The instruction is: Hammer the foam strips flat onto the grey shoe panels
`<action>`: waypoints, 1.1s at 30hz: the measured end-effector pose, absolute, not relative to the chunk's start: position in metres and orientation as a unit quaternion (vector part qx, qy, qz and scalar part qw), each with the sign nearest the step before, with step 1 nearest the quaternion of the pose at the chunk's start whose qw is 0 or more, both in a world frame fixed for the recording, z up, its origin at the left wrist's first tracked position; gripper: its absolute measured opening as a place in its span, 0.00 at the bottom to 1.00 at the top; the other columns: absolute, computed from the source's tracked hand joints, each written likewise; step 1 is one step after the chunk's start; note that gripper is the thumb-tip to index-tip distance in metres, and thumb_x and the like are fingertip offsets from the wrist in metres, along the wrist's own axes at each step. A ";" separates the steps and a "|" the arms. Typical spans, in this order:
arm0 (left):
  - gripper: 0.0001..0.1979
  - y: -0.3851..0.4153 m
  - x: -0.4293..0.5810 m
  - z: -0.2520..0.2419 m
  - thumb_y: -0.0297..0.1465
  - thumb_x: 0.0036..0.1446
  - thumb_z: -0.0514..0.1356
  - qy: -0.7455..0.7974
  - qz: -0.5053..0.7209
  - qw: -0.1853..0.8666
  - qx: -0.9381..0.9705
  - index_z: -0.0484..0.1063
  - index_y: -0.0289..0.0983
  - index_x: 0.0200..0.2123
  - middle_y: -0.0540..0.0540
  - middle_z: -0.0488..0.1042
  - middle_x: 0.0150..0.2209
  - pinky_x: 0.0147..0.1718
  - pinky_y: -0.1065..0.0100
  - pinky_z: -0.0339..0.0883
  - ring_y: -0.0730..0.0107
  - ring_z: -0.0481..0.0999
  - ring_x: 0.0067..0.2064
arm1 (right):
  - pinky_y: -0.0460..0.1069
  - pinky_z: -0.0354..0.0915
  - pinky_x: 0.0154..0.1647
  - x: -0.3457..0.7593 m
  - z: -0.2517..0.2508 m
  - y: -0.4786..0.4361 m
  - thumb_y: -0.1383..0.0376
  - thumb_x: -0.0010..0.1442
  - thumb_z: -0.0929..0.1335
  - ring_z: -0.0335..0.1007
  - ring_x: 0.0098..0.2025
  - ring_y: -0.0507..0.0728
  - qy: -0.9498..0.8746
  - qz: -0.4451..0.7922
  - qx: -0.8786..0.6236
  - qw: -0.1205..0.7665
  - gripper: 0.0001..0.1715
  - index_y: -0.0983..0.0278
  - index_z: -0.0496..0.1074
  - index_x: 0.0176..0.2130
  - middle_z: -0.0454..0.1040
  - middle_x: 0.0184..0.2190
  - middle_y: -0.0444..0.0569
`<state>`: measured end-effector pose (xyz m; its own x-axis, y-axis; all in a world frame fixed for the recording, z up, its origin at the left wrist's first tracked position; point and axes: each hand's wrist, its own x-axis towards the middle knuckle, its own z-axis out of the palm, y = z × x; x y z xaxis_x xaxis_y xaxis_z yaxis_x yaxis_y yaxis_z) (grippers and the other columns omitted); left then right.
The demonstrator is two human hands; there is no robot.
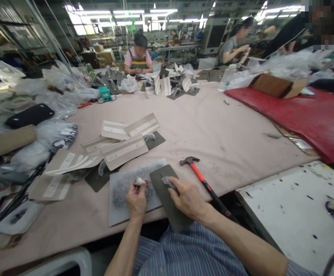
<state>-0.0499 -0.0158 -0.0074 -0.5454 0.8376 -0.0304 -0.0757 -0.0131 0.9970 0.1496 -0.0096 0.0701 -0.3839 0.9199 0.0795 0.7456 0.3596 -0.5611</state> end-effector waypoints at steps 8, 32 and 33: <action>0.16 0.023 -0.021 0.015 0.37 0.52 0.68 0.533 0.591 0.446 0.410 0.72 0.36 0.41 0.45 0.81 0.38 0.44 0.66 0.73 0.65 0.80 0.40 | 0.54 0.67 0.53 0.141 0.032 -0.056 0.63 0.66 0.64 0.74 0.51 0.62 -0.754 0.296 -0.552 0.197 0.26 0.67 0.66 0.61 0.76 0.49 0.57; 0.08 0.034 -0.010 -0.008 0.34 0.57 0.63 0.560 0.497 0.418 0.515 0.75 0.37 0.39 0.45 0.80 0.38 0.43 0.67 0.71 0.65 0.79 0.41 | 0.53 0.61 0.44 0.273 -0.001 0.005 0.63 0.63 0.66 0.67 0.44 0.63 -0.668 0.150 -0.726 0.062 0.18 0.69 0.70 0.50 0.70 0.43 0.58; 0.08 0.034 -0.008 -0.008 0.33 0.56 0.63 0.567 0.495 0.408 0.517 0.75 0.37 0.38 0.45 0.80 0.37 0.43 0.67 0.71 0.65 0.79 0.40 | 0.53 0.60 0.42 0.272 0.001 0.009 0.65 0.62 0.66 0.67 0.42 0.62 -0.645 0.202 -0.733 0.076 0.16 0.68 0.70 0.48 0.70 0.40 0.56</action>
